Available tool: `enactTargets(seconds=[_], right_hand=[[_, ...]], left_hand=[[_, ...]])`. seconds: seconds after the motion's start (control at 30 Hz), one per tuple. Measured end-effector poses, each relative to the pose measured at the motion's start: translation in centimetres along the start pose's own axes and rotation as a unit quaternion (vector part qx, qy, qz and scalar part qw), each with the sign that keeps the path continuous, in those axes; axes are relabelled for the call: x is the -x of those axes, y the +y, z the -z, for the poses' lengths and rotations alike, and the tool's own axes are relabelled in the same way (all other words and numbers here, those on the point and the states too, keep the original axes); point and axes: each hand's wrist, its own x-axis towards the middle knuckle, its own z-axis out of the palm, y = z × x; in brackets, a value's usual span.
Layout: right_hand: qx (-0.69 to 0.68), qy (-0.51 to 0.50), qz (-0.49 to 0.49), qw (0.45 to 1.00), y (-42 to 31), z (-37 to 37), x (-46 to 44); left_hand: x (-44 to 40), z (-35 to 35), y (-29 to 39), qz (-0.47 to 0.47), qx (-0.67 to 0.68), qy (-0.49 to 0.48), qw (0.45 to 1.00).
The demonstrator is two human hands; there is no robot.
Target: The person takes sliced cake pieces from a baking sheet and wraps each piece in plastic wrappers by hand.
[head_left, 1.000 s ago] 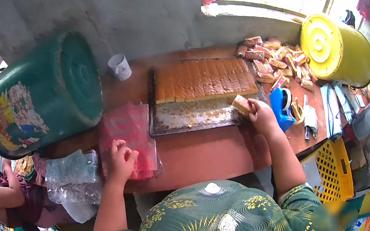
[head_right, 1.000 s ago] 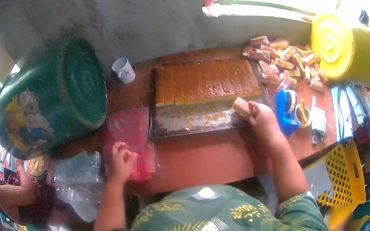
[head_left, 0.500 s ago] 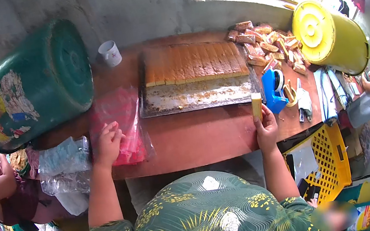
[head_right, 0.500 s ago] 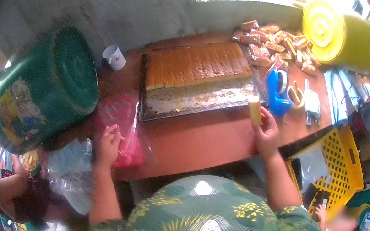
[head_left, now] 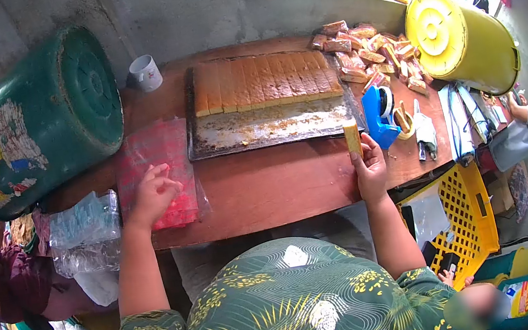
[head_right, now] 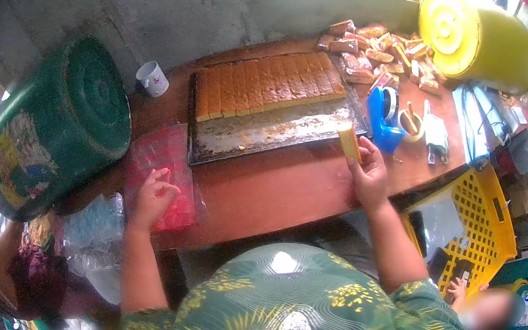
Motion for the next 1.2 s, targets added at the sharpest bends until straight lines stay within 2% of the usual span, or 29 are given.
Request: enactTargets(seconds=[0.07,0.17,0.27,0.37,0.47,0.5,0.53,0.57,0.6,0.7,0.77,0.8,0.83,0.9,0.97,1.0,1.1,1.13,1.2], right_hand=[[-0.036,0.007,-0.006,0.999,0.3,0.3,-0.3],[-0.105,0.003,-0.025,0.994,0.6,1.0,-0.8],[-0.157,0.008,-0.037,0.987,-0.1,0.9,-0.8],[-0.157,0.008,-0.046,0.987,-0.1,1.0,-0.8],[-0.144,0.003,-0.045,0.989,0.2,1.1,-0.8],[-0.141,0.002,-0.042,0.989,0.1,1.0,-0.8],[-0.13,0.006,-0.042,0.991,0.1,0.9,-0.8],[-0.121,0.012,-0.042,0.992,0.0,0.7,-0.8],[-0.112,0.02,-0.041,0.993,0.0,0.4,-0.7],[-0.104,0.0,-0.031,0.994,0.3,0.6,-0.8],[-0.095,-0.007,-0.029,0.995,0.8,0.9,-0.8],[-0.09,-0.012,-0.027,0.995,1.0,1.0,-0.9],[-0.086,-0.014,-0.023,0.996,0.8,0.9,-0.9],[-0.076,-0.017,-0.019,0.997,0.4,0.5,-0.5],[-0.038,-0.039,-0.011,0.998,0.2,0.3,-0.2],[-0.019,-0.05,-0.007,0.999,0.0,0.3,-0.1],[0.052,-0.128,0.001,0.99,-0.4,-0.6,0.9],[0.139,-0.152,-0.018,0.978,-1.5,-1.5,1.4],[0.218,-0.245,0.044,0.944,-3.9,-4.3,1.9]], left_hand=[[0.7,0.3,2.9,-0.024,-0.092,-0.01,0.995],[-0.4,-0.9,-2.5,-0.033,-0.006,0.009,0.999],[-0.4,-0.4,-3.6,-0.028,0.034,0.0,0.999],[-0.1,1.0,-0.8,-0.017,-0.004,-0.026,1.0],[-0.9,2.4,-1.0,-0.007,0.01,-0.031,0.999],[-1.4,2.6,-1.4,0.04,0.211,0.009,0.977],[-2.1,2.8,-1.7,0.085,0.403,0.048,0.91],[-2.7,2.9,-2.0,0.125,0.576,0.085,0.803],[-3.1,2.3,0.0,0.076,0.6,0.142,0.784],[-2.1,-2.0,6.1,-0.031,0.473,0.132,0.87],[-1.0,-7.5,10.3,-0.168,0.324,0.068,0.929],[-0.4,-10.0,11.9,-0.235,0.243,0.036,0.94],[-0.2,-12.5,12.3,-0.244,0.161,-0.064,0.954],[1.4,-15.0,14.0,-0.241,0.025,-0.189,0.952],[3.5,-14.8,16.8,-0.224,-0.077,-0.237,0.942],[3.0,-14.8,16.5,-0.198,-0.047,-0.269,0.942],[1.9,-12.7,13.5,-0.187,0.028,-0.138,0.972],[2.1,-12.1,12.6,-0.146,-0.061,-0.109,0.981],[2.3,-11.1,11.3,-0.143,-0.098,-0.127,0.977]])
